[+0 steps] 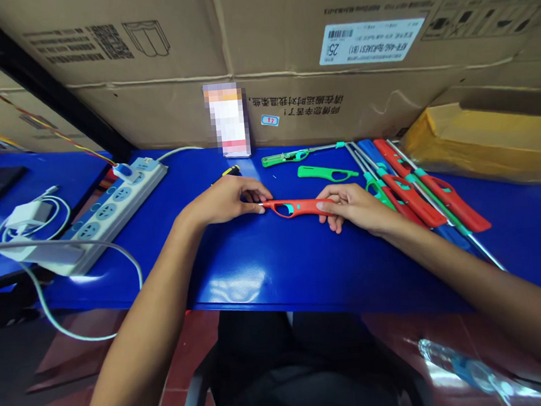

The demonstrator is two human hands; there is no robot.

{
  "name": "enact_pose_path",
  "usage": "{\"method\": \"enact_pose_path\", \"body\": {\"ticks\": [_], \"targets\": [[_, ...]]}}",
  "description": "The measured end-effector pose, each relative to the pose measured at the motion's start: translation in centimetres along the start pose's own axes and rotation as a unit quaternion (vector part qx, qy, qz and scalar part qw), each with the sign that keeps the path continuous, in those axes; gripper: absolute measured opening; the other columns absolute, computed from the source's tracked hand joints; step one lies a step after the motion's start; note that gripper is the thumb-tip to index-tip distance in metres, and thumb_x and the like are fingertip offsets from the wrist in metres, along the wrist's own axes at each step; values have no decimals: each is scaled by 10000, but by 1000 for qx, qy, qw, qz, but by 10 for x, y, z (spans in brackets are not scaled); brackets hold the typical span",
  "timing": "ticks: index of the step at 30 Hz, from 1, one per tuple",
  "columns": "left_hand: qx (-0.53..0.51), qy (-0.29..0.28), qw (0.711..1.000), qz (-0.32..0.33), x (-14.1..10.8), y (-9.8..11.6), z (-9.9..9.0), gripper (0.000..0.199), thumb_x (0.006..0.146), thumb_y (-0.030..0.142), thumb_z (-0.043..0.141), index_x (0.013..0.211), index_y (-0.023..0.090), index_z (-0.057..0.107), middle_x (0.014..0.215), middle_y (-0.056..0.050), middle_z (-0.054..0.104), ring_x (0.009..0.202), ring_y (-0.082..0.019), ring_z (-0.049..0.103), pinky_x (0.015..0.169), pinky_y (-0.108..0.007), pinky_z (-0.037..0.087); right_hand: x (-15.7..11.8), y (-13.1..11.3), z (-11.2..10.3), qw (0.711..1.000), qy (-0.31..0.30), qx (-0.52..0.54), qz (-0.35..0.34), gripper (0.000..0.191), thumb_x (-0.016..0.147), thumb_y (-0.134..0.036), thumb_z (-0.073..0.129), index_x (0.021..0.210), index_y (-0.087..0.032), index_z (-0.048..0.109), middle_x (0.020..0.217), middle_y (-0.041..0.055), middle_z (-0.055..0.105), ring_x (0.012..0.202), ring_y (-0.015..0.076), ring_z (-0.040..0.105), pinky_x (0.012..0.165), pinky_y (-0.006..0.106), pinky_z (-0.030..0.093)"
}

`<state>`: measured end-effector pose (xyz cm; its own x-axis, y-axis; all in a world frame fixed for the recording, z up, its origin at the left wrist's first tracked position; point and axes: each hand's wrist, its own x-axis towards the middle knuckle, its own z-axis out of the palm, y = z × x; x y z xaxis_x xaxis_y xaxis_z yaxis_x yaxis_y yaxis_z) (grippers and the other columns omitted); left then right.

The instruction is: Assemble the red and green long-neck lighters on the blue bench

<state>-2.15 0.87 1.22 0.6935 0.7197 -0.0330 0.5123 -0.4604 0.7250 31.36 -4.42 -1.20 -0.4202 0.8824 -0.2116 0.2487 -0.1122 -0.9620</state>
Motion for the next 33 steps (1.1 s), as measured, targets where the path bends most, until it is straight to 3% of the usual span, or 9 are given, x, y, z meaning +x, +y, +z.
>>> {"method": "enact_pose_path", "body": {"ticks": [4, 8, 14, 24, 33], "targets": [[-3, -9, 1000, 0, -1, 2, -1, 287, 962, 333, 789, 1215, 208, 840, 1147, -50, 862, 1015, -192, 784, 955, -341, 607, 0, 1, -2, 1000, 3, -8, -4, 380, 905, -519, 900, 953, -193, 710, 727, 41, 784, 527, 151, 697, 478, 261, 574], [15, 3, 1000, 0, -1, 10, 1, 378, 966, 466, 823, 1242, 208, 841, 1189, -65, 855, 1039, -214, 777, 943, -347, 591, 1, 2, -3, 1000, 3, -10, -5, 362, 916, -509, 893, 968, -198, 715, 751, 44, 794, 533, 152, 702, 487, 270, 580], [69, -9, 996, 55, 8, 19, 13, 421, 1151, 481, 518, 1164, 205, 835, 1124, -87, 833, 1058, -235, 732, 1021, -374, 539, 1, 2, -2, 1000, -3, -10, -10, 382, 913, -540, 901, 986, -217, 711, 758, 34, 795, 531, 149, 690, 491, 280, 577], [-5, -26, 999, 19, 19, 5, 23, 320, 1060, 427, 658, 1154, 167, 818, 1088, -89, 810, 964, -221, 723, 877, -339, 528, 0, 3, 1, 1000, 1, -15, -28, 422, 905, -571, 901, 1011, -215, 700, 757, 24, 786, 541, 153, 697, 523, 301, 597], [-14, -36, 999, -8, 19, 5, 25, 330, 1041, 424, 647, 1140, 152, 804, 1022, -95, 818, 877, -214, 707, 774, -327, 506, -1, 4, 3, 999, 16, -24, -46, 383, 919, -551, 885, 1016, -225, 707, 760, 23, 782, 569, 164, 710, 550, 320, 603]]}}
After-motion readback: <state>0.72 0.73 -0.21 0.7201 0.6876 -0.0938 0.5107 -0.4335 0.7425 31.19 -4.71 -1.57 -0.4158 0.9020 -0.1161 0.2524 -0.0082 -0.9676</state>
